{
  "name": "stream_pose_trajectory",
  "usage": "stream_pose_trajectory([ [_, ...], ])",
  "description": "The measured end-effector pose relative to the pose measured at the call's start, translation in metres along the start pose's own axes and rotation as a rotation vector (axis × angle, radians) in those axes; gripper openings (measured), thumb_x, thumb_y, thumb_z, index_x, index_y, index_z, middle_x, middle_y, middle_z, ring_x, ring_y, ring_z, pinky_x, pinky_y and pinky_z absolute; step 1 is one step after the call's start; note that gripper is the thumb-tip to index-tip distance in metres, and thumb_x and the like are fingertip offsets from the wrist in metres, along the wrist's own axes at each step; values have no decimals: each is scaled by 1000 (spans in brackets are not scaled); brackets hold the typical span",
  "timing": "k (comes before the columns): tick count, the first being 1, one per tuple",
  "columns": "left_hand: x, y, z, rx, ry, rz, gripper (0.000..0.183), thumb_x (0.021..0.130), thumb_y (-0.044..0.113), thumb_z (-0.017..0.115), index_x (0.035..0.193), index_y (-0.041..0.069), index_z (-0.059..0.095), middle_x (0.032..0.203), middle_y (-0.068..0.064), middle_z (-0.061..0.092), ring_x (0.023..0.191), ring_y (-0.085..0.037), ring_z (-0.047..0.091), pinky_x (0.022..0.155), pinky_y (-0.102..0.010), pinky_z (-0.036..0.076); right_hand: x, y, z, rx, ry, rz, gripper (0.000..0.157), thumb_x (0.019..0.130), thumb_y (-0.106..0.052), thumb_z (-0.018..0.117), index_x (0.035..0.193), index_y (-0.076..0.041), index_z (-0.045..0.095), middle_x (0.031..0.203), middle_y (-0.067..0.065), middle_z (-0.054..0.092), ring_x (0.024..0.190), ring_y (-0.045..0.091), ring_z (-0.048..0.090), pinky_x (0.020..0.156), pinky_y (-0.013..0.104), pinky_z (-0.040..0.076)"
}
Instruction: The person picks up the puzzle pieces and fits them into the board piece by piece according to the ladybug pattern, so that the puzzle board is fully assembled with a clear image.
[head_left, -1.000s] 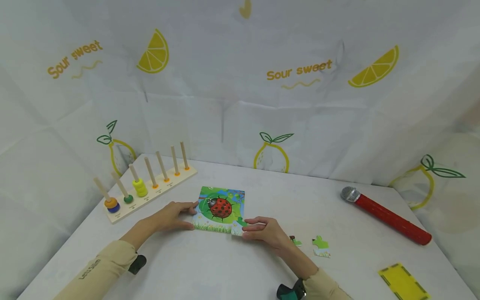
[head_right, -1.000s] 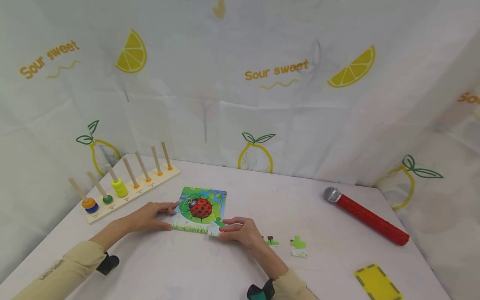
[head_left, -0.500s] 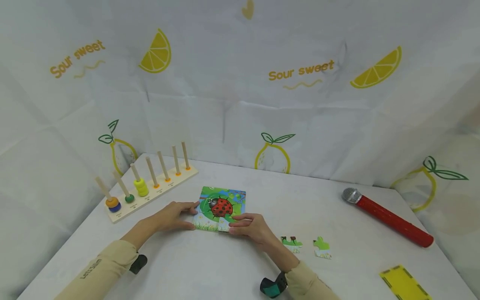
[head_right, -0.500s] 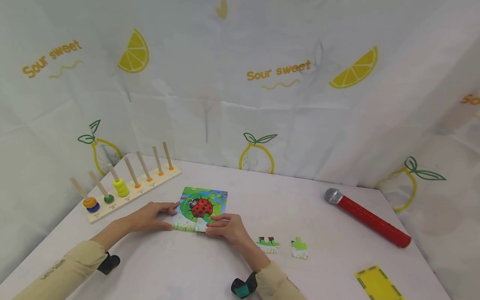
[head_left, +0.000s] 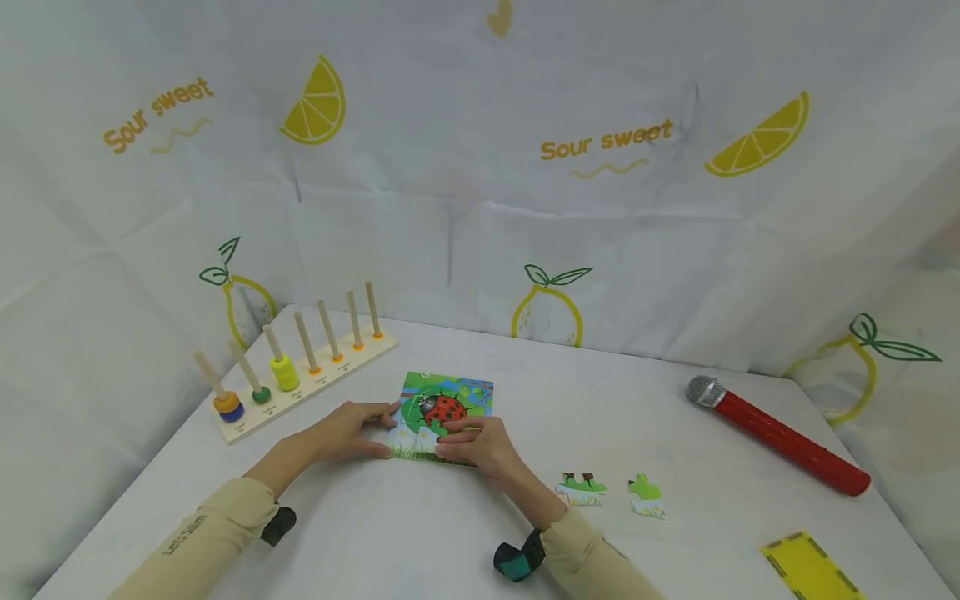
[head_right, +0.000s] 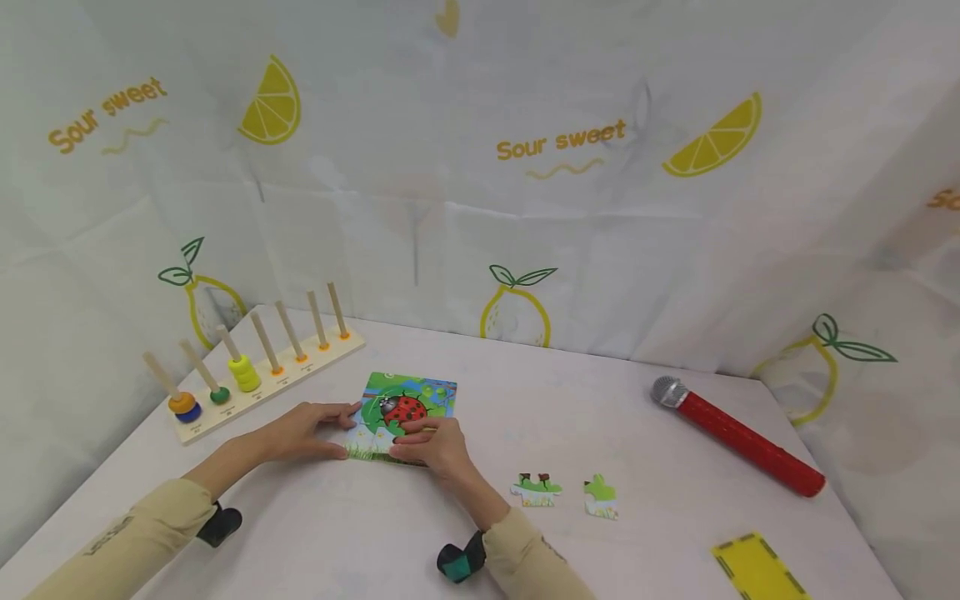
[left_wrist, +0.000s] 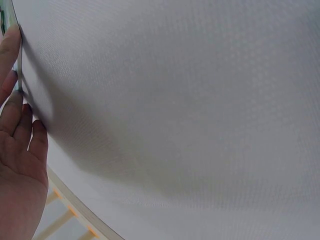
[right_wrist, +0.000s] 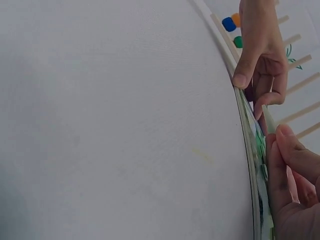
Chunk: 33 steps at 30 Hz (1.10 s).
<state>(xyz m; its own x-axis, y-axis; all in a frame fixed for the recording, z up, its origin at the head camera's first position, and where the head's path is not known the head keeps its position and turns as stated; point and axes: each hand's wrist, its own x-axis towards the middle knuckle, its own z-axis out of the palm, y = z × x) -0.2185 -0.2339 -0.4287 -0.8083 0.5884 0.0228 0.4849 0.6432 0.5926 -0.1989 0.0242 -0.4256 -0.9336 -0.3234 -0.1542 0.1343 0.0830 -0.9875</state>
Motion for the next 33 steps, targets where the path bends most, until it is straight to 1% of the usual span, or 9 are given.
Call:
stream_pose_trajectory([
  [3, 0, 1, 0, -2, 2, 1, 59, 83, 31, 75, 129, -1, 56, 127, -11, 62, 125, -33, 50, 101, -49, 40, 3, 0, 4, -24, 3, -12, 36, 78, 8, 73, 111, 15, 61, 94, 26, 70, 87, 25, 71, 74, 27, 56],
  [6, 0, 3, -1, -12, -4, -4, 52, 83, 30, 75, 123, 1, 60, 135, -15, 54, 127, -35, 47, 102, -50, 39, 6, 0, 8, -49, 2, -25, 36, 78, 7, 74, 111, 14, 62, 93, 25, 70, 88, 26, 71, 76, 28, 56],
  [8, 0, 4, -2, -13, -9, -12, 56, 83, 30, 75, 126, 0, 58, 133, -14, 57, 127, -35, 48, 102, -50, 38, 9, 1, 10, -75, 0, -34, 37, 78, 5, 75, 111, 13, 62, 92, 24, 71, 88, 26, 71, 76, 28, 56],
  [14, 1, 3, -3, -1, -17, -23, 72, 83, 32, 74, 138, -5, 46, 117, -5, 67, 124, -32, 51, 102, -50, 39, 14, 1, 17, -157, 11, -59, 35, 77, 2, 77, 109, 10, 66, 88, 20, 72, 86, 24, 71, 75, 27, 56],
  [15, 1, 3, -2, -1, -17, -22, 72, 83, 32, 74, 138, -5, 46, 116, -4, 67, 124, -32, 51, 102, -50, 39, 12, -3, 19, -166, 12, -67, 35, 77, 3, 77, 108, 11, 65, 87, 22, 71, 86, 26, 71, 75, 28, 57],
  [21, 0, 4, -3, 3, -13, -21, 73, 83, 32, 74, 139, -6, 45, 114, -2, 68, 124, -32, 51, 102, -51, 39, 14, -4, 23, -228, 33, -110, 34, 74, 3, 79, 105, 11, 67, 82, 21, 71, 80, 25, 72, 71, 26, 56],
  [22, 0, 4, -3, 3, -11, -20, 73, 83, 32, 74, 139, -6, 45, 114, -3, 68, 124, -32, 51, 102, -51, 39, 17, 0, 23, -239, 37, -113, 34, 74, 2, 79, 105, 10, 68, 82, 19, 72, 79, 23, 72, 70, 25, 56],
  [29, -1, 4, -3, -4, -9, -16, 70, 83, 30, 74, 137, -6, 47, 116, -5, 67, 125, -33, 50, 102, -51, 38, 19, -3, 28, -366, 88, -129, 32, 70, -2, 84, 97, 8, 72, 73, 12, 71, 66, 15, 68, 59, 19, 52],
  [33, -1, 5, -3, -5, -11, -24, 71, 83, 30, 74, 137, -6, 46, 115, -4, 68, 125, -33, 50, 103, -51, 38, 22, -3, 31, -401, 95, -121, 31, 68, -3, 85, 95, 6, 73, 70, 9, 70, 62, 11, 64, 56, 20, 50],
])
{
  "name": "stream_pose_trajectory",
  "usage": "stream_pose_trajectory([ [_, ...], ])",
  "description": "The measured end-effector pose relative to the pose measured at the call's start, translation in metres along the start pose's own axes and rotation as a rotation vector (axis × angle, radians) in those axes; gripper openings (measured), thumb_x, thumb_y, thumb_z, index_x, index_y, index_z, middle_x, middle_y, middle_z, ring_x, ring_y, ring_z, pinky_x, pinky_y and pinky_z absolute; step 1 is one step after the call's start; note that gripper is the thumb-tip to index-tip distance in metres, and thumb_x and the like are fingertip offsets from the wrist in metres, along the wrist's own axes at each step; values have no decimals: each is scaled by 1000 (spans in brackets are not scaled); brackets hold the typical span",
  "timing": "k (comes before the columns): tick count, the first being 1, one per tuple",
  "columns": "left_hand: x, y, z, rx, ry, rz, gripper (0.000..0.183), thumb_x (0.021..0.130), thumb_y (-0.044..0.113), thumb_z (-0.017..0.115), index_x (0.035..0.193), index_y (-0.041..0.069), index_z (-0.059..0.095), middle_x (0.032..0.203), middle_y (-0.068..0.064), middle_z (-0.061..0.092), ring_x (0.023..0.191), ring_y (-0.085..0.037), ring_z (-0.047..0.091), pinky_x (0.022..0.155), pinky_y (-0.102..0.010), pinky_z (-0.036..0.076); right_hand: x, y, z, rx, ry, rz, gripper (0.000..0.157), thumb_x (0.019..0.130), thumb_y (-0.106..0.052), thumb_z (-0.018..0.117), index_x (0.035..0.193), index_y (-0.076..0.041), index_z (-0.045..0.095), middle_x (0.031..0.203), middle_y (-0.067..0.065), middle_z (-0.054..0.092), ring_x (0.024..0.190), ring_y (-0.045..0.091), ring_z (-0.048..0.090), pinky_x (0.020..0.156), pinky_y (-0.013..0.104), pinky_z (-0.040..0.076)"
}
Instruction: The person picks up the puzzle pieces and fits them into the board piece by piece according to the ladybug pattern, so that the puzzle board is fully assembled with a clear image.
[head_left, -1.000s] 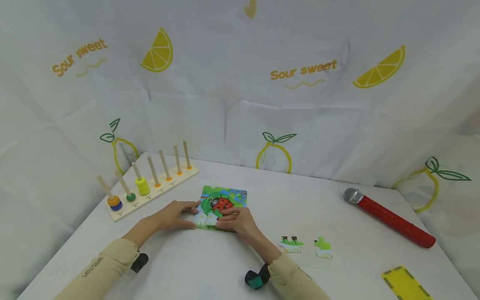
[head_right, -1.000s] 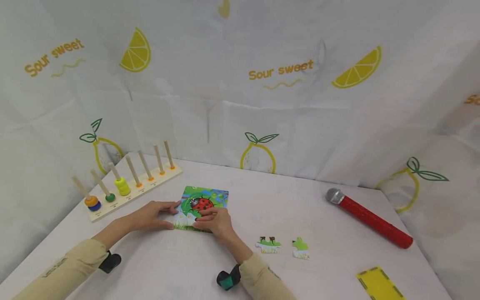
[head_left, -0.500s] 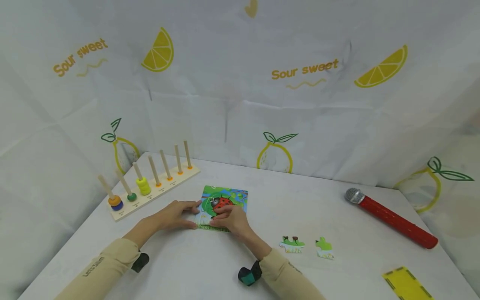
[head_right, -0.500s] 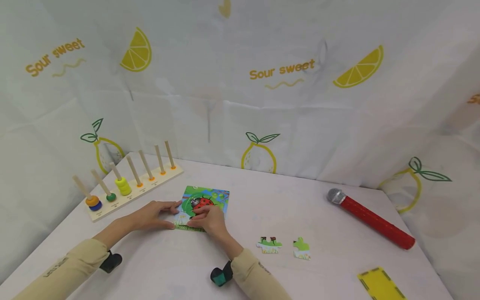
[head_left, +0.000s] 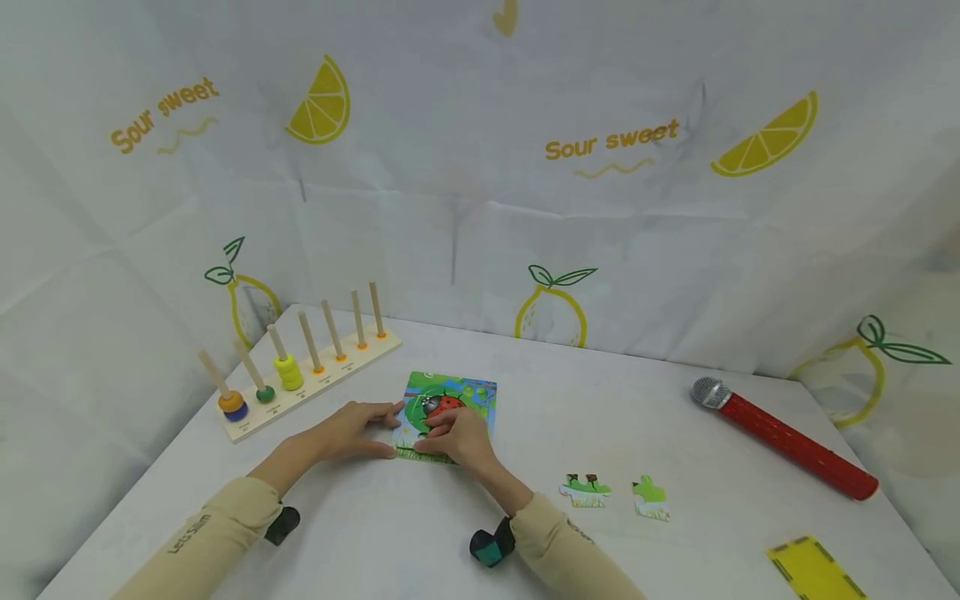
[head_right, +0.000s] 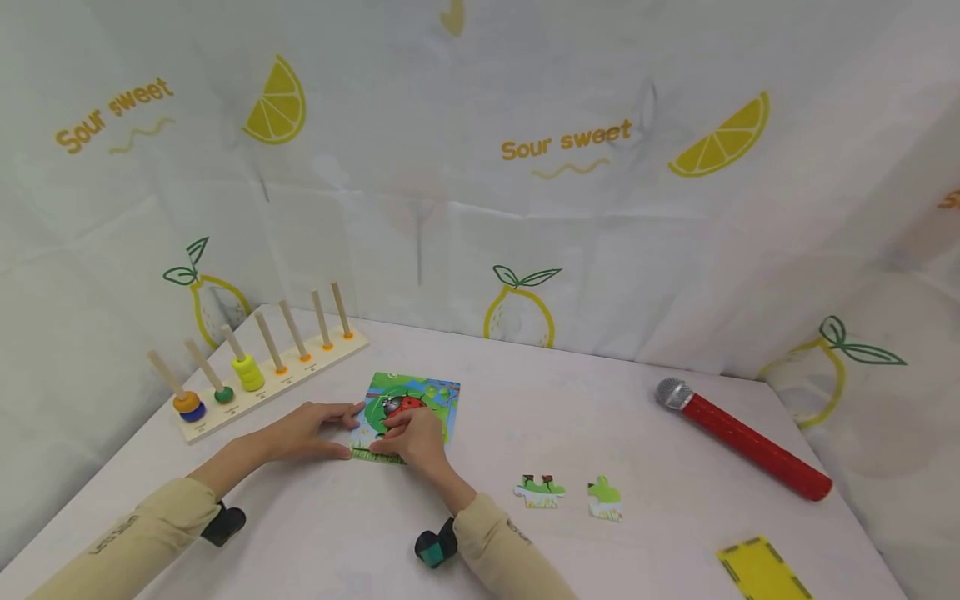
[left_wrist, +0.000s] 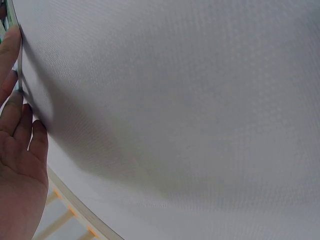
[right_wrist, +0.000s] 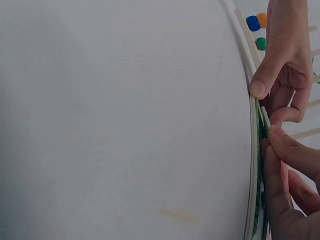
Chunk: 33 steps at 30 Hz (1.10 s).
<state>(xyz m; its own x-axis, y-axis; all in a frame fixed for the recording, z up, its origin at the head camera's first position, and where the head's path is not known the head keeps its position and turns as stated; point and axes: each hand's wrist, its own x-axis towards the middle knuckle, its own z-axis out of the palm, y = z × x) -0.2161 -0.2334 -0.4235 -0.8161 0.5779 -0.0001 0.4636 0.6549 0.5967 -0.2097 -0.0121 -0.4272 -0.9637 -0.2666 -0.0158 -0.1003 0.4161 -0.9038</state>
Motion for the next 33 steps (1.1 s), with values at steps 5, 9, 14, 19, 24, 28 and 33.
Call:
stream_pose_trajectory([
  [5, 0, 0, 0, 1, -2, -10, 73, 83, 31, 75, 139, -6, 44, 114, -4, 68, 124, -33, 51, 102, -51, 38, 4, -2, 0, -43, -16, 23, 30, 67, -4, 86, 92, 3, 73, 67, 4, 68, 59, 7, 61, 57, 20, 51],
  [9, -1, -1, 1, 5, 2, -8, 74, 83, 30, 75, 139, -7, 44, 114, -4, 68, 124, -33, 51, 102, -51, 39, 7, -5, 1, -81, -34, 20, 28, 65, -5, 88, 88, 2, 72, 64, 1, 66, 57, 4, 57, 55, 18, 49],
  [14, -1, -1, 0, 5, 4, -2, 73, 83, 29, 75, 138, -7, 45, 113, -4, 68, 124, -33, 51, 102, -51, 39, 8, -6, 1, -87, -41, 9, 27, 64, -3, 88, 85, 3, 72, 62, 3, 64, 55, 4, 55, 53, 17, 46],
  [19, -1, 0, -1, 1, 2, 1, 71, 83, 30, 75, 137, -7, 46, 115, -5, 68, 124, -33, 51, 102, -50, 38, 7, -5, 1, -102, -34, -6, 27, 65, -4, 87, 86, 3, 71, 65, 4, 66, 58, 5, 57, 55, 17, 48],
  [24, -1, 0, -1, -4, 1, 6, 71, 83, 29, 74, 137, -7, 46, 115, -5, 68, 124, -33, 51, 102, -50, 38, 7, -5, 1, -124, -25, -11, 29, 66, -4, 87, 89, 2, 71, 66, 4, 68, 60, 7, 61, 58, 19, 50],
  [28, 0, 0, 0, 2, 5, 12, 71, 83, 29, 75, 137, -7, 46, 114, -4, 69, 124, -33, 51, 101, -50, 39, 6, -5, 2, -130, -28, -23, 31, 66, -3, 86, 92, 2, 71, 67, 6, 69, 62, 9, 64, 64, 22, 53],
  [33, 0, 0, 0, 3, 4, 15, 71, 83, 29, 75, 137, -7, 46, 114, -4, 69, 124, -33, 51, 101, -51, 39, 5, -5, 0, -126, -30, -34, 33, 67, -2, 86, 95, 2, 70, 68, 7, 70, 63, 10, 66, 71, 27, 55],
])
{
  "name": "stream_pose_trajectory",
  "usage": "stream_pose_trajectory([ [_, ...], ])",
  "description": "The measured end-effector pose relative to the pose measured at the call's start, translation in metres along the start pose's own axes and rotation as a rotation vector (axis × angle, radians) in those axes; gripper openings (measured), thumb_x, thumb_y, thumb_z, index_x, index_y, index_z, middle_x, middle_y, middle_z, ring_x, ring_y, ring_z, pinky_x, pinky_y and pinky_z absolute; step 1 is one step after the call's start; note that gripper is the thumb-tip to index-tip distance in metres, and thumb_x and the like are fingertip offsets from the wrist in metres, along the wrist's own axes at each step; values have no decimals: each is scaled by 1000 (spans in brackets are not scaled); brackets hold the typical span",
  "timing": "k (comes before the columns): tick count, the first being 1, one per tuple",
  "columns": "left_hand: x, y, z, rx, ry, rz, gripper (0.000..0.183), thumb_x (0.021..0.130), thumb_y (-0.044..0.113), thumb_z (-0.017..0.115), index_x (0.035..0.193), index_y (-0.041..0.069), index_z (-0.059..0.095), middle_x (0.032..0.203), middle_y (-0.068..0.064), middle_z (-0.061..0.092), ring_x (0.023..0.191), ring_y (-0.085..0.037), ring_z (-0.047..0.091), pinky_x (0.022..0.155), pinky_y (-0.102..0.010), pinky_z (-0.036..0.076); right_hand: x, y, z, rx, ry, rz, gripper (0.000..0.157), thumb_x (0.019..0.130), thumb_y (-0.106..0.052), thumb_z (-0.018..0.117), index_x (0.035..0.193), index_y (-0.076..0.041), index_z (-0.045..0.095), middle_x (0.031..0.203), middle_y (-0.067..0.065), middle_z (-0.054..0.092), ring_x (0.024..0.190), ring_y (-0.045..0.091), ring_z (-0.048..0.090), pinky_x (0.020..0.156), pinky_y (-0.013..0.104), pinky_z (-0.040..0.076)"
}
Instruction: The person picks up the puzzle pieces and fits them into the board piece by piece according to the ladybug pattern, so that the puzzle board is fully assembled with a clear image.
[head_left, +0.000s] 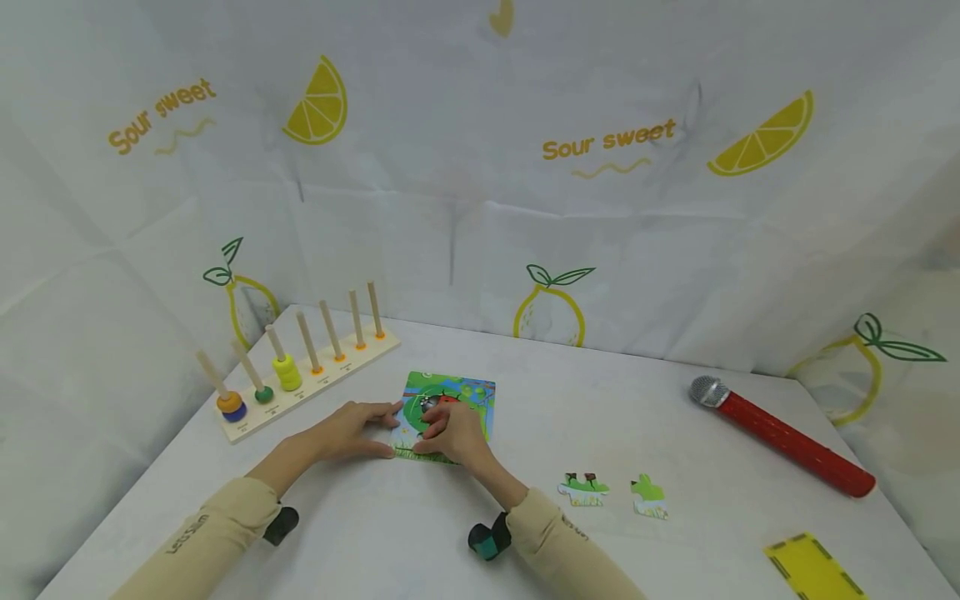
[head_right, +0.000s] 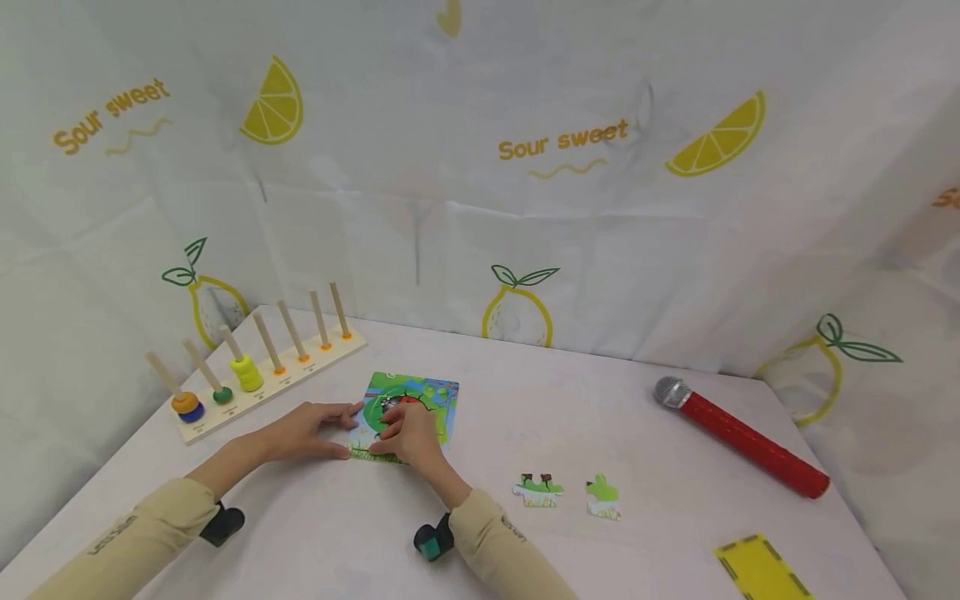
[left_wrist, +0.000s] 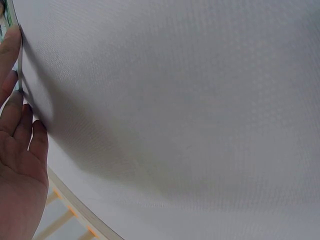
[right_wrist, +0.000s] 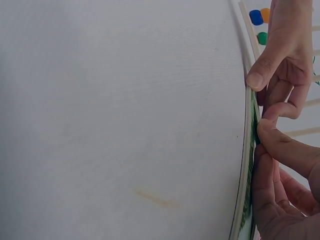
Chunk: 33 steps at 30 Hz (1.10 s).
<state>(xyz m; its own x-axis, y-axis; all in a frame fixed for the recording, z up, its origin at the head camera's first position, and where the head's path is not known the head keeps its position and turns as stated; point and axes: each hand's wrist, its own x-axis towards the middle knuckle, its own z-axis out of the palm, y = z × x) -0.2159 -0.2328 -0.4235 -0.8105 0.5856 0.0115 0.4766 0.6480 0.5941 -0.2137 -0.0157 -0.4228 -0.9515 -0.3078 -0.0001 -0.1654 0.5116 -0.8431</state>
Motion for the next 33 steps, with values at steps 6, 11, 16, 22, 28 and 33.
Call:
stream_pose_trajectory([
  [6, 1, 0, 0, 3, 2, -1, 72, 83, 28, 75, 138, -7, 45, 113, -4, 69, 123, -32, 52, 101, -51, 39, -2, 1, -3, 43, 6, 18, 34, 66, -2, 86, 96, 3, 70, 73, 9, 71, 67, 12, 66, 73, 29, 55],
  [11, 1, 1, 0, -1, 2, -10, 72, 83, 28, 75, 138, -7, 45, 114, -4, 69, 122, -32, 53, 101, -50, 40, -4, 2, -5, 78, 14, 16, 33, 65, 0, 86, 93, 4, 69, 76, 11, 71, 71, 16, 67, 72, 29, 56],
  [16, 1, 3, 0, -10, 0, -19, 71, 82, 28, 76, 137, -6, 46, 114, -5, 68, 121, -31, 54, 101, -49, 40, -5, 5, -7, 158, 15, 35, 32, 66, 5, 83, 94, 7, 67, 81, 14, 70, 73, 18, 67, 69, 27, 56],
  [22, 2, -2, 2, -3, -1, -16, 71, 82, 29, 76, 137, -5, 48, 114, -4, 68, 122, -31, 53, 101, -49, 40, -8, 8, -7, 267, 27, -8, 35, 67, 11, 80, 98, 12, 64, 87, 21, 69, 76, 26, 70, 67, 27, 57],
  [28, 2, -4, 2, -2, 1, -16, 72, 82, 30, 76, 137, -6, 47, 114, -4, 68, 122, -32, 53, 101, -49, 40, -9, 9, -1, 348, 64, -46, 35, 66, 18, 77, 98, 15, 63, 85, 25, 68, 76, 33, 70, 65, 27, 58],
  [33, 2, -3, 2, -7, 0, -17, 74, 82, 30, 76, 138, -6, 45, 114, -4, 69, 122, -32, 53, 101, -49, 40, -11, 9, 2, 370, 81, -43, 33, 67, 19, 75, 97, 16, 62, 85, 27, 67, 76, 34, 70, 64, 28, 58],
])
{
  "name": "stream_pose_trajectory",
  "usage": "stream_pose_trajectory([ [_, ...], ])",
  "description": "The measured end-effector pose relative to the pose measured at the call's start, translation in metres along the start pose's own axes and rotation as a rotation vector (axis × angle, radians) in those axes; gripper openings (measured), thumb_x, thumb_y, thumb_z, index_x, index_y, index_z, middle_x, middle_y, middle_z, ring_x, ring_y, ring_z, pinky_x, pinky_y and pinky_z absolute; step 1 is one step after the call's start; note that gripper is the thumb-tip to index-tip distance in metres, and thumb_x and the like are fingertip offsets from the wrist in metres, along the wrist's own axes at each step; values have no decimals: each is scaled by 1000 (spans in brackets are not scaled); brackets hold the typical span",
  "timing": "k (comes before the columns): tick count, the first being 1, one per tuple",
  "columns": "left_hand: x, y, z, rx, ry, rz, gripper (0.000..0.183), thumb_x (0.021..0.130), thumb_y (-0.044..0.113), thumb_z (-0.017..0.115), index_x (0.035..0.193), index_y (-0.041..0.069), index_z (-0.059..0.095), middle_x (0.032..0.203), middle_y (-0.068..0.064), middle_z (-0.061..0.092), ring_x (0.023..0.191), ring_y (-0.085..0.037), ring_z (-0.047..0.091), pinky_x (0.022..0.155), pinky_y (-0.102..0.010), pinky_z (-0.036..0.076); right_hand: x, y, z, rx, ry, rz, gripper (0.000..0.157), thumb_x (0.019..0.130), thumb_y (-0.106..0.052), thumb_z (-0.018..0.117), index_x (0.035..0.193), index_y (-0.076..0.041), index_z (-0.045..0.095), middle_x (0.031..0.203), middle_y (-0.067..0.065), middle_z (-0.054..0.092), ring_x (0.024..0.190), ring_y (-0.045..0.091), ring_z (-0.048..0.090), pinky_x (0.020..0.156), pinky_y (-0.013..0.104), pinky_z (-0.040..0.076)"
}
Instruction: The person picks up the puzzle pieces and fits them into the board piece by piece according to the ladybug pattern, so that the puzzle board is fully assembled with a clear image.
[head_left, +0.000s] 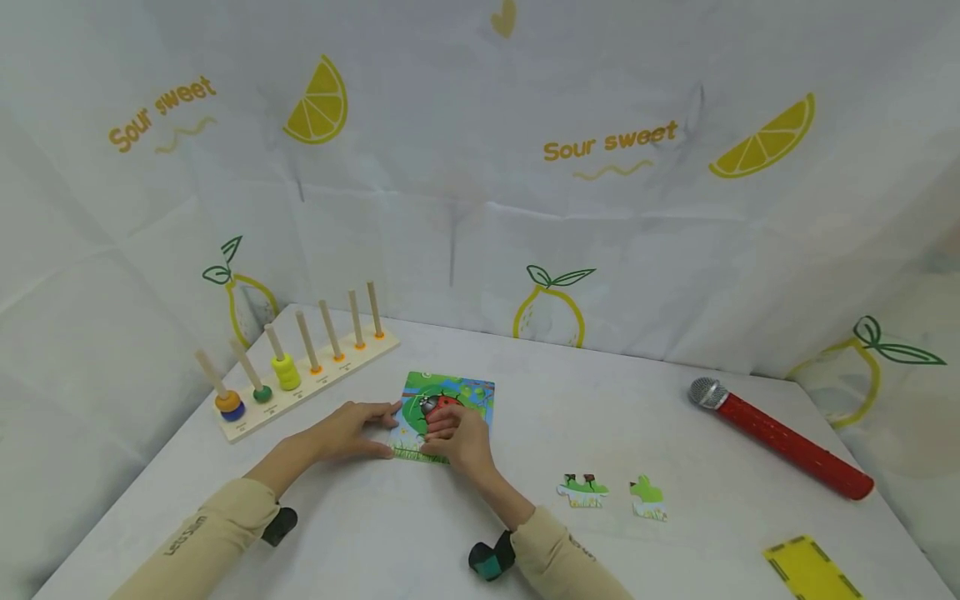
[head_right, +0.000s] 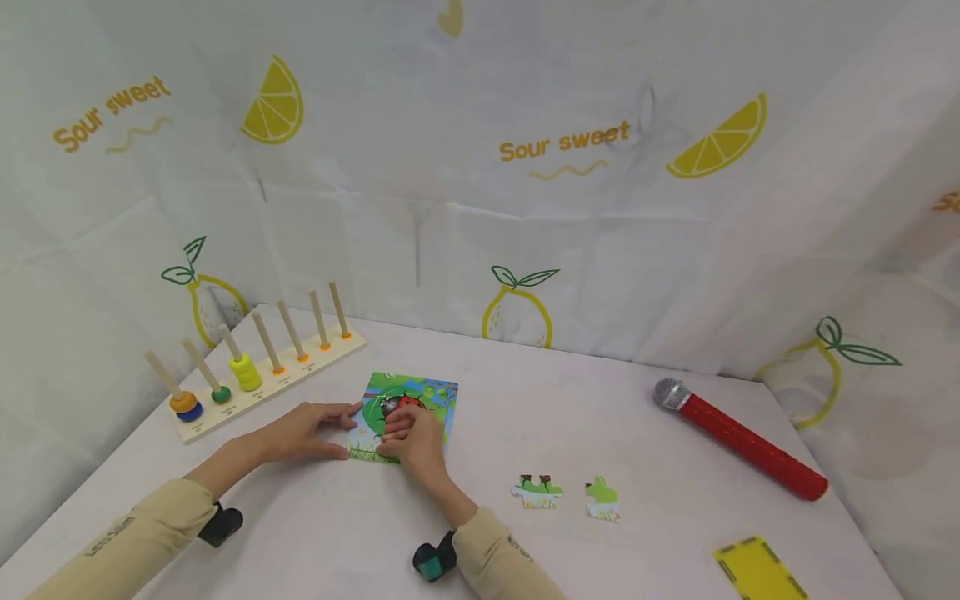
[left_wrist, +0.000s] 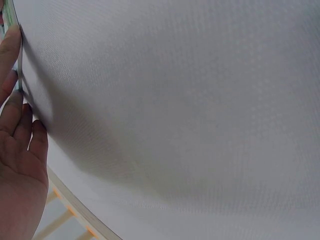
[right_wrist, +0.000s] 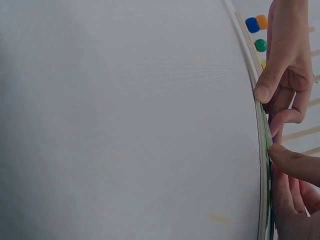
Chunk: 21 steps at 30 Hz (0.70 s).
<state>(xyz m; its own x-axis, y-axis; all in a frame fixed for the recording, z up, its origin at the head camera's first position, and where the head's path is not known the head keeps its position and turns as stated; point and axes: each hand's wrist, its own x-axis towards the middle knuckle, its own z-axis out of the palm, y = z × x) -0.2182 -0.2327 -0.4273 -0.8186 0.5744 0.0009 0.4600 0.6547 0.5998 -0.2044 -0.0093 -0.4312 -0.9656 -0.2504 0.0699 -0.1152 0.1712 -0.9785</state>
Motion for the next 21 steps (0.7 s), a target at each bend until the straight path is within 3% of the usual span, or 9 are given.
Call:
stream_pose_trajectory([
  [14, -1, -1, -1, 10, 14, 24, 70, 82, 29, 76, 136, -5, 48, 113, -3, 69, 124, -32, 51, 102, -50, 39, 2, 3, 5, -93, 27, -35, 32, 65, 19, 77, 93, 12, 64, 82, 21, 67, 69, 25, 70, 61, 23, 57],
  [21, 0, -2, 0, 11, 18, 34, 66, 81, 28, 77, 133, -4, 52, 116, -6, 68, 124, -33, 51, 101, -49, 40, 0, 2, 4, -51, 23, -29, 32, 66, 18, 77, 95, 13, 63, 84, 23, 67, 72, 29, 70, 63, 25, 57],
])
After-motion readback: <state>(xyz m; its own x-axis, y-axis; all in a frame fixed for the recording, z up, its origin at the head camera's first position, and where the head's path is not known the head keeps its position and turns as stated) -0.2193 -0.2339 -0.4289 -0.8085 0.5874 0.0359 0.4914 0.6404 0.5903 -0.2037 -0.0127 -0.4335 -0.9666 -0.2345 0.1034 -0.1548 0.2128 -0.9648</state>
